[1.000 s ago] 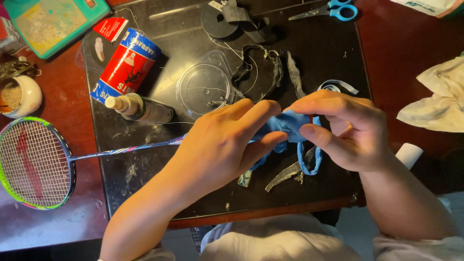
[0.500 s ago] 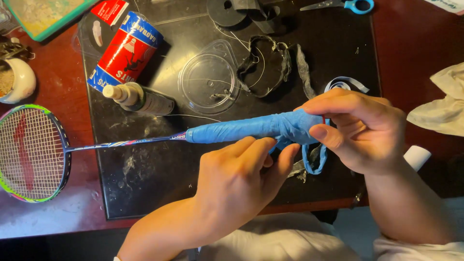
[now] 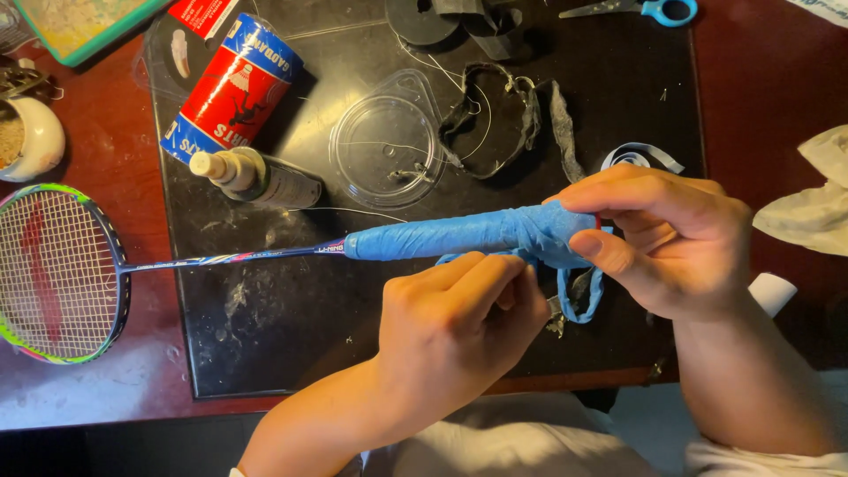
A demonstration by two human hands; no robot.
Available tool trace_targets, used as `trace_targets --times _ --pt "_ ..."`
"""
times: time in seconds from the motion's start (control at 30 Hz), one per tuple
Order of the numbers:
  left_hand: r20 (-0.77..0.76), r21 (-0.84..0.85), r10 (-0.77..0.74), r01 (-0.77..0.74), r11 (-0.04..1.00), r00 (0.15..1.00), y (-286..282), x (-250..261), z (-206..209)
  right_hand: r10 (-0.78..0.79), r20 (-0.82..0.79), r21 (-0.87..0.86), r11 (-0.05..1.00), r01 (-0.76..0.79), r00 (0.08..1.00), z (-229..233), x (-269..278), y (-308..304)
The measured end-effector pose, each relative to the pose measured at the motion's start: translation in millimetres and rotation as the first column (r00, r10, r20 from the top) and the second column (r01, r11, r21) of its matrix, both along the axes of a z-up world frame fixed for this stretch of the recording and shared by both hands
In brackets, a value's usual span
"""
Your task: Wrapping a badminton racket handle with blue grip tape.
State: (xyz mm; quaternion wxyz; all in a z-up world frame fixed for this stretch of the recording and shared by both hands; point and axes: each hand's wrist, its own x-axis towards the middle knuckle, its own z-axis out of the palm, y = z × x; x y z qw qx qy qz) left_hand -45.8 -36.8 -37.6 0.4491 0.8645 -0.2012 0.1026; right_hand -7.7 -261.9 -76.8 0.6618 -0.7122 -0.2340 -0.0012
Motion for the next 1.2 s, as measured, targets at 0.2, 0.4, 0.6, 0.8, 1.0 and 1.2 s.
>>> trace_targets --times 0.2,0.4,0.6,0.8,1.0,1.2 --pt "-0.057 -0.043 0.109 -0.111 0.993 0.992 3.2 0.4 13.6 0.023 -0.016 0.022 0.999 -0.023 1.0 2.3 1.4 2.6" --pt "-0.101 0.033 0.129 -0.126 0.991 0.987 -4.0 7.9 17.9 -0.033 -0.023 -0.014 0.999 0.032 0.999 -3.2 -3.1 0.9" --pt "-0.152 0.064 0.079 -0.07 0.996 0.985 0.5 12.3 19.3 0.015 -0.023 0.006 1.0 -0.015 1.0 -0.8 -0.9 1.7" --pt "-0.108 0.02 0.072 -0.071 0.997 0.991 7.3 10.0 19.1 0.046 -0.048 0.055 0.998 -0.043 0.998 -0.3 -2.1 1.3" --pt "-0.087 0.047 0.04 -0.036 0.998 0.995 15.9 8.4 20.8 0.036 -0.073 0.02 0.999 -0.035 0.997 -1.8 -3.2 0.2" --pt "-0.02 0.198 -0.057 0.059 0.978 0.998 20.6 22.8 41.4 0.082 -0.077 0.063 0.995 -0.078 0.994 -1.3 -1.4 0.1"
